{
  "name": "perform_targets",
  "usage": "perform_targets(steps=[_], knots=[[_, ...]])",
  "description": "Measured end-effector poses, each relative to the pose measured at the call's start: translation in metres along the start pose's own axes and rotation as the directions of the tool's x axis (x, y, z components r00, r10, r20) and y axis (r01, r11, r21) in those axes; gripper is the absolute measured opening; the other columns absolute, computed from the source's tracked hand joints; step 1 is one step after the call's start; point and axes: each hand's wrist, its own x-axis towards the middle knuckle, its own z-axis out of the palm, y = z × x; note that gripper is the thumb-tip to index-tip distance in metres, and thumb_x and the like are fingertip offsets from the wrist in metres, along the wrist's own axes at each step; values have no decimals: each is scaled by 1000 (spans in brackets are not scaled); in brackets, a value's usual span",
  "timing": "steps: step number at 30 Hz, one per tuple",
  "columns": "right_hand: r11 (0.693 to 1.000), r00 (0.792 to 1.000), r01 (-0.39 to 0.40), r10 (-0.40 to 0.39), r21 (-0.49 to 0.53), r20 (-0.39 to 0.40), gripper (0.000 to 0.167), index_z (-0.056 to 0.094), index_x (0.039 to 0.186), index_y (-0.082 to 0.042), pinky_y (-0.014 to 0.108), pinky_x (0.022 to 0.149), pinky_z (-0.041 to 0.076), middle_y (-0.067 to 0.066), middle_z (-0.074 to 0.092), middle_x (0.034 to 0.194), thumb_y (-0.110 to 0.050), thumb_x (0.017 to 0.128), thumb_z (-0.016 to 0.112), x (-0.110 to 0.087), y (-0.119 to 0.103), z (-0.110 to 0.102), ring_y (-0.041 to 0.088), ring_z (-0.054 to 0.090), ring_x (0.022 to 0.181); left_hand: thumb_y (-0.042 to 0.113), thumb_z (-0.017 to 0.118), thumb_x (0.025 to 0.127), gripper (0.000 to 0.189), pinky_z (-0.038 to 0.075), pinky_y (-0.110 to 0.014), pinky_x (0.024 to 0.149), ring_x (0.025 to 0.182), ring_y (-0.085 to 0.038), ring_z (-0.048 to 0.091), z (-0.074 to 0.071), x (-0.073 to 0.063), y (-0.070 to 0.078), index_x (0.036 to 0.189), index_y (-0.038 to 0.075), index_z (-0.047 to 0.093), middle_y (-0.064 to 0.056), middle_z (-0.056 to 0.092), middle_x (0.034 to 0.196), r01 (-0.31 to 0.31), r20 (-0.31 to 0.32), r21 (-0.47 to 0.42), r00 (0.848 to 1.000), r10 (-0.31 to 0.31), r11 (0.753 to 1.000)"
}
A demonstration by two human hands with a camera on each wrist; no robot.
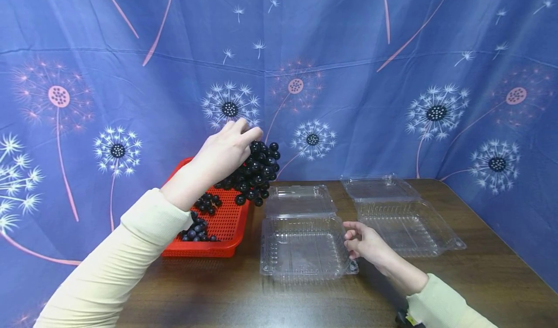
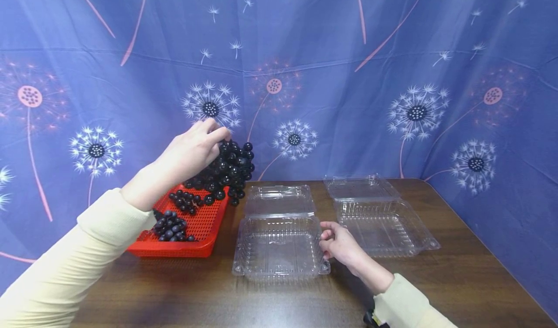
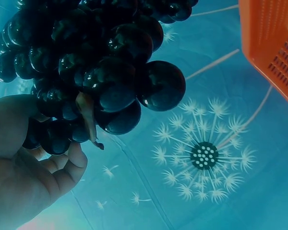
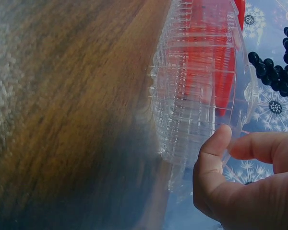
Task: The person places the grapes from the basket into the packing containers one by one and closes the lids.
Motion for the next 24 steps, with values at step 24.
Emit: perform_targets(steps=[24], knots=[[1000,1000,2,-2,-19,-13,61,28,137,13,28,59,52,12,46,98,7,82,54,0,1,1,16,53,73,2,57,81,31,44,-31,43,79,-20,46,5,10,41,107,18,54,-3,49,94,-108,-101,-30,989,105,994]])
